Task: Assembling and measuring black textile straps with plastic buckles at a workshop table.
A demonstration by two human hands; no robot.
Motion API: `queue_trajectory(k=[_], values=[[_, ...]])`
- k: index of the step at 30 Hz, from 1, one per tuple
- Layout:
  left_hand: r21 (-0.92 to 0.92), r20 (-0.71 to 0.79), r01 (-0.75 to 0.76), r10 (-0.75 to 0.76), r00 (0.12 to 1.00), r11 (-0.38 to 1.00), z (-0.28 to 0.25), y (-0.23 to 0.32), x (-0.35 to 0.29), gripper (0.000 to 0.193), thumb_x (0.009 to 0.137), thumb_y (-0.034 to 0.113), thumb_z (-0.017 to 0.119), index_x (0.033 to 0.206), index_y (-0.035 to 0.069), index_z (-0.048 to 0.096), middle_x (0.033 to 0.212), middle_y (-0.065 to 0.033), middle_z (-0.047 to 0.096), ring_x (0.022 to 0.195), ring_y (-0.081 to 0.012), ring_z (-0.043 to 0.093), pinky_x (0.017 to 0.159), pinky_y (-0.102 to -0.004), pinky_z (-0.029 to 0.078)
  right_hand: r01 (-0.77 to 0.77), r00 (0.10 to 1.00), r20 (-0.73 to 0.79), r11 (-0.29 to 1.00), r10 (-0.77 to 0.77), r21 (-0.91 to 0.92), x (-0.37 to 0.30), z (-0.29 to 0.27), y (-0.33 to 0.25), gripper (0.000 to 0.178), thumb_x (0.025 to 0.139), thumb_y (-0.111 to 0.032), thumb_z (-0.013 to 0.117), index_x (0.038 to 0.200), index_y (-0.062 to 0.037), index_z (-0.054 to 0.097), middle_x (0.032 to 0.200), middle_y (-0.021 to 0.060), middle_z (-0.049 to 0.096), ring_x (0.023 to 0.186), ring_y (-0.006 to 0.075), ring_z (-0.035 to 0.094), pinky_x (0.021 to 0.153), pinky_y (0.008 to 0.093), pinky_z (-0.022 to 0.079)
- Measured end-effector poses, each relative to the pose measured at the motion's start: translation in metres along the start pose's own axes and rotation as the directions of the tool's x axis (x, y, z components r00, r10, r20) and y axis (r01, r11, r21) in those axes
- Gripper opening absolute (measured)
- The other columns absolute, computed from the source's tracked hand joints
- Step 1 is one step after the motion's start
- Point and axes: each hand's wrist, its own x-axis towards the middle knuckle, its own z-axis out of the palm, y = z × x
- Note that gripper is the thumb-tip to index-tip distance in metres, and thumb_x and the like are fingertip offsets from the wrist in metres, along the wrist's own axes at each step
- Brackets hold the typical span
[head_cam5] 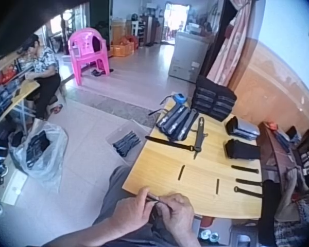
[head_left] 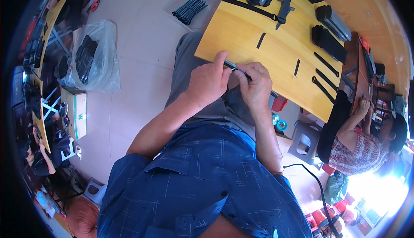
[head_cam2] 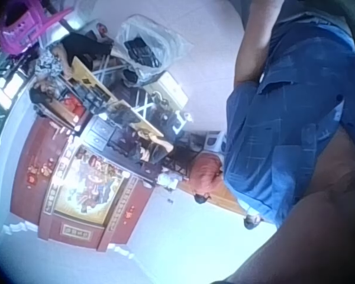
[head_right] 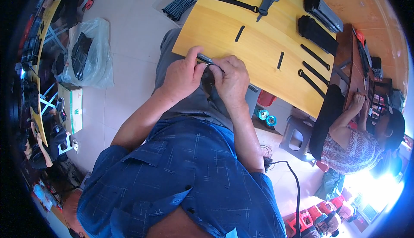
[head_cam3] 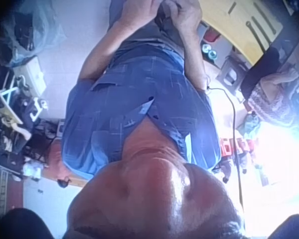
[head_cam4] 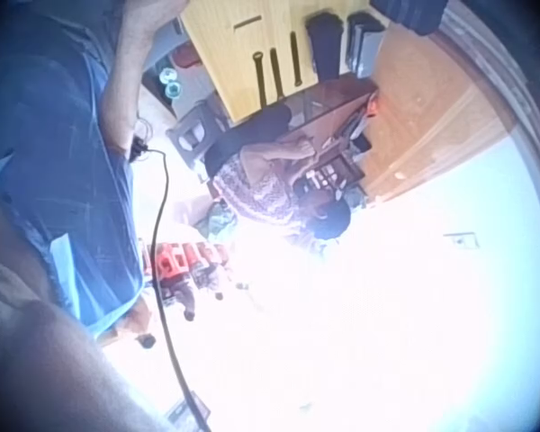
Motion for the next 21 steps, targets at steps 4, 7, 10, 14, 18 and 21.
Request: queue_trajectory(k=[4,7,10,14,18,21], values=[[0.079,0.047,0.006,-0.009,0.999,0.997,-0.005,0.006,0.003,0.034,0.098,0.018,0.063,0.131,0.008,0.060,0.077,-0.0176,0.071,0.070,-0.0395,0.071,0.064,-0.0515,0.055,-0.007,1.000,0.007,1.000,0.007,0.015,0.000,0.000,0.002,0.015,0.081,-0.012,0.081,0.094,-0.0063,0.080,0.086,0.0101,0.070,0.085,0.0313,0.067,0.074,0.0415,0.054],[0.111,0.061,-0.040,0.034,0.998,0.993,-0.008,0.007,0.004,0.029,0.098,0.019,0.063,0.125,0.009,0.065,0.081,-0.0175,0.073,0.073,-0.0384,0.072,0.066,-0.0502,0.057,0.007,1.000,0.000,1.000,-0.007,-0.005,0.000,0.000,0.002,0.014,0.080,-0.011,0.081,0.094,-0.0063,0.080,0.085,0.0098,0.069,0.085,0.0309,0.067,0.074,0.0413,0.054],[0.156,0.069,-0.039,0.029,0.997,0.987,-0.011,0.010,0.006,0.025,0.097,0.019,0.064,0.120,0.010,0.068,0.084,-0.0167,0.074,0.075,-0.0375,0.073,0.067,-0.0489,0.058,0.027,1.000,-0.009,1.000,-0.027,-0.015,-0.002,0.001,0.002,0.014,0.080,-0.011,0.081,0.093,-0.0066,0.080,0.085,0.0093,0.069,0.084,0.0306,0.067,0.074,0.0413,0.054],[0.215,0.111,-0.041,0.018,0.994,0.976,-0.011,0.011,0.008,0.024,0.097,0.019,0.064,0.119,0.010,0.069,0.084,-0.0160,0.074,0.075,-0.0369,0.073,0.067,-0.0484,0.059,0.025,0.999,-0.030,1.000,-0.025,-0.002,-0.003,0.002,0.004,0.014,0.080,-0.011,0.082,0.093,-0.0070,0.080,0.085,0.0090,0.069,0.084,0.0303,0.067,0.074,0.0410,0.054],[0.207,0.115,-0.031,0.007,0.993,0.978,-0.012,0.010,0.008,0.023,0.097,0.019,0.064,0.118,0.011,0.070,0.083,-0.0159,0.074,0.075,-0.0365,0.073,0.066,-0.0482,0.058,0.034,0.999,0.003,0.999,-0.034,-0.004,-0.003,0.000,0.005,0.015,0.080,-0.012,0.082,0.094,-0.0071,0.080,0.085,0.0090,0.069,0.083,0.0301,0.067,0.073,0.0411,0.054],[0.193,0.100,-0.022,0.002,0.995,0.981,-0.012,0.009,0.008,0.024,0.097,0.019,0.064,0.119,0.011,0.069,0.082,-0.0160,0.074,0.074,-0.0369,0.073,0.065,-0.0488,0.058,0.039,0.999,0.025,0.999,-0.038,-0.011,0.000,-0.002,0.004,0.015,0.080,-0.012,0.082,0.095,-0.0070,0.080,0.084,0.0090,0.068,0.082,0.0299,0.067,0.072,0.0413,0.054]])
